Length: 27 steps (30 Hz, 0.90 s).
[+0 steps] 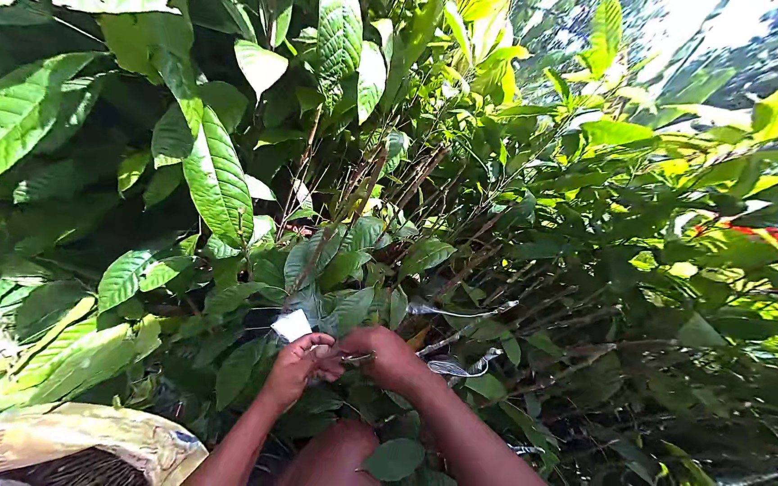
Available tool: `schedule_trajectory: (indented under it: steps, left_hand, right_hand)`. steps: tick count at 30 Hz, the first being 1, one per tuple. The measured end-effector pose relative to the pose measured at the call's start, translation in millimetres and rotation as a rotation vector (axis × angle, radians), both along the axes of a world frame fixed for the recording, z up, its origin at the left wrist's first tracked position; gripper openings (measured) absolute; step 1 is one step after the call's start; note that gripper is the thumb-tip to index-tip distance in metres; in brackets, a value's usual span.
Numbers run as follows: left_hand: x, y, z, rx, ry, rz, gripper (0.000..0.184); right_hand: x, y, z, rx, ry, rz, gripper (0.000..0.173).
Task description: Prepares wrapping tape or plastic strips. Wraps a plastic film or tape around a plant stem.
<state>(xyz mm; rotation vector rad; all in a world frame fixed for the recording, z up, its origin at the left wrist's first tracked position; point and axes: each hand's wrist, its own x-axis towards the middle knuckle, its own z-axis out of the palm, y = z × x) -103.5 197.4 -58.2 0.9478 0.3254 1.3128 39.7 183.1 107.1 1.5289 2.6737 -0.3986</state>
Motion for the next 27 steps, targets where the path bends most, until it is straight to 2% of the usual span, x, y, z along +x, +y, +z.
schedule_trajectory:
  steps: [3, 5, 10, 12, 14, 16, 18, 20, 22, 23, 24, 25, 27]
  left_hand:
    - [3.6, -1.4, 1.8, 0.007, 0.028, 0.072, 0.013]
    - [6.6, -5.8, 2.7, 0.038, 0.070, 0.170, 0.015]
    - [14.5, -10.8, -3.0, 0.315, 0.330, 0.524, 0.023]
    - [17.8, -7.9, 5.9, 0.326, 0.382, 0.570, 0.025]
    - [14.9, -5.3, 20.4, 0.275, 0.405, 0.539, 0.025]
    - [8.1, -5.2, 25.9, 0.180, 0.400, 0.486, 0.025]
    - [9.0, -5.0, 22.3, 0.163, 0.339, 0.425, 0.022]
    - [25.1, -12.1, 13.6, 0.256, 0.260, 0.357, 0.021]
    - [37.2, -26.2, 7.7, 0.321, 0.243, 0.303, 0.021]
    - [33.7, -38.9, 10.0, 0.297, 0.315, 0.246, 0.022]
    - [28.7, -47.9, 13.9, 0.348, 0.456, 0.277, 0.023]
    - [27.5, -49.4, 11.6, 0.445, 0.556, 0.324, 0.021]
    - [29.8, -42.7, -5.9, 0.609, 0.485, 0.446, 0.017]
  right_hand:
    - [2.4, 0.5, -2.3, -0.013, -0.035, 0.027, 0.025]
    - [1.8, 0.0, -3.3, -0.017, -0.031, -0.010, 0.024]
    - [-15.2, -10.1, 3.3, -0.116, -0.047, -0.328, 0.025]
    - [-17.8, -24.3, 4.0, -0.086, -0.023, -0.391, 0.025]
    - [-25.9, -54.4, -6.1, 0.067, -0.053, -0.312, 0.023]
    - [-33.9, -95.7, -27.3, 0.314, -0.101, -0.049, 0.016]
    - [-42.5, -118.6, -36.5, 0.425, -0.105, 0.156, 0.025]
    - [-57.5, -121.2, -22.8, 0.321, -0.149, 0.179, 0.016]
    - [-73.1, -99.9, 12.4, 0.075, -0.193, 0.080, 0.012]
    - [-78.1, -82.7, 33.8, -0.037, -0.214, 0.025, 0.018]
    - [-78.6, -63.9, 52.5, -0.094, -0.234, -0.018, 0.024]
    - [-73.9, -45.7, 65.7, -0.091, -0.262, -0.051, 0.027]
    - [-53.9, -19.3, 74.6, 0.065, -0.384, -0.066, 0.033]
